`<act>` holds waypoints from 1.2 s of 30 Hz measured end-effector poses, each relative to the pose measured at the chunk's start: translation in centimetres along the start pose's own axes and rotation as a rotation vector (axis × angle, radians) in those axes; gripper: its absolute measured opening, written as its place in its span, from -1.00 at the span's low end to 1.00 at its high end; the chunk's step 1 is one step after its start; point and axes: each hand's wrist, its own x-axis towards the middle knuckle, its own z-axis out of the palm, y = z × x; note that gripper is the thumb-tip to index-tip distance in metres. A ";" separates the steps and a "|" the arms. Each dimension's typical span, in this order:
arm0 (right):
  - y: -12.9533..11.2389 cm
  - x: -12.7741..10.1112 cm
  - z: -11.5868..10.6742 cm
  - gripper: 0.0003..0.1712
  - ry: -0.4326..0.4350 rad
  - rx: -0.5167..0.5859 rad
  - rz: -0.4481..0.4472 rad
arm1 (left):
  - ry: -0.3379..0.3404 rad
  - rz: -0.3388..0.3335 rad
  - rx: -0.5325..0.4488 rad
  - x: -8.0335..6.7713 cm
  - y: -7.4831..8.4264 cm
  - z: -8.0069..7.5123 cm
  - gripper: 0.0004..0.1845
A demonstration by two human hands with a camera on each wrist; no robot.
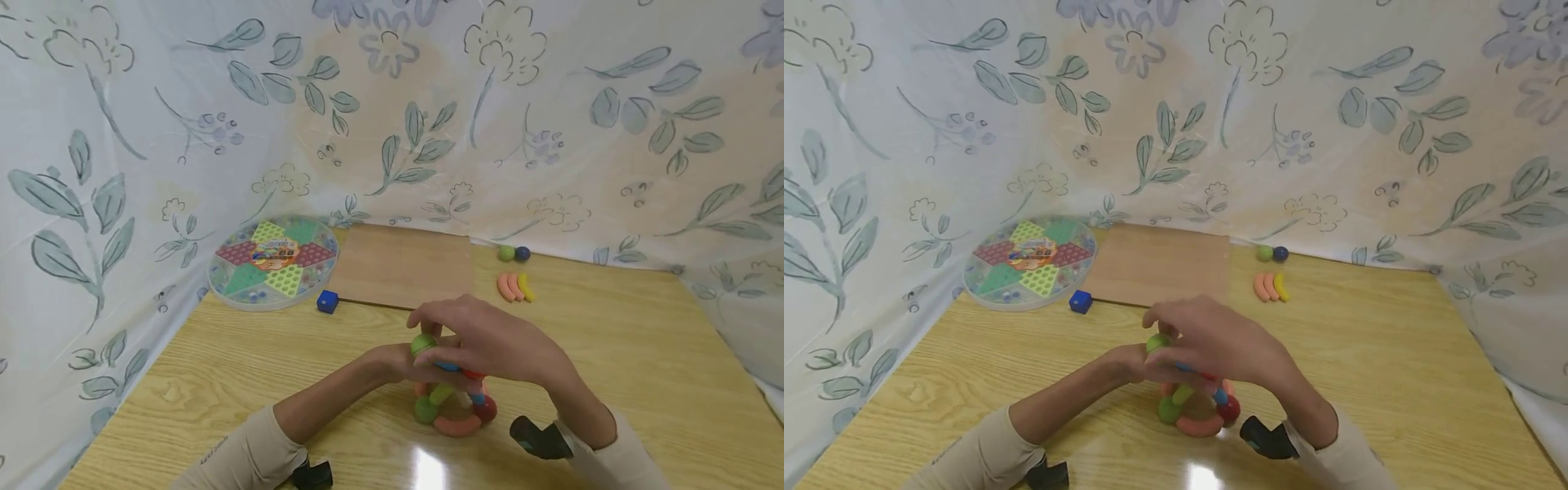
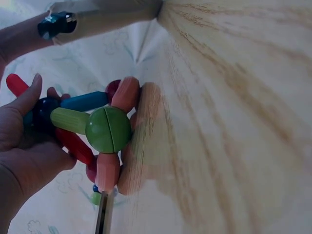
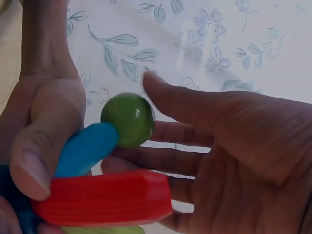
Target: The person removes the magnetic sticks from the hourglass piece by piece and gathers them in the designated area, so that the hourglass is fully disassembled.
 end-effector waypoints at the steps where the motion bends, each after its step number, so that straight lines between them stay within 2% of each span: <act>1: 0.0 0.0 0.0 -0.64 -0.014 0.016 0.003 | -0.004 0.015 -0.009 0.1 0.1 0.0 -0.73; 3: 0.1 0.0 0.1 -0.65 -0.034 0.039 0.010 | -0.010 0.040 -0.028 0.1 0.4 0.1 -0.70; 9: 0.2 -0.1 0.2 -0.62 -0.069 0.058 0.027 | 0.017 0.050 -0.082 0.1 0.7 0.5 -0.78; 14: 0.1 -0.1 0.3 -0.69 -0.064 0.049 0.004 | 0.035 0.050 -0.071 0.2 0.6 0.5 -0.77; 18: 0.0 -0.1 0.4 -0.75 -0.043 0.030 -0.013 | 0.048 0.026 -0.053 0.2 0.4 0.3 -0.81; 25: -0.2 0.0 0.3 -0.66 0.035 0.023 0.014 | 0.038 0.053 -0.030 0.2 0.1 0.3 -0.80; 32: 0.1 -0.2 0.1 -0.61 0.079 0.044 -0.015 | 0.032 -0.023 -0.028 0.1 -0.1 0.4 -0.82; 36: 0.6 -0.6 -0.5 -0.57 0.134 0.053 -0.042 | 0.021 -0.029 -0.044 0.3 -0.2 0.4 -0.71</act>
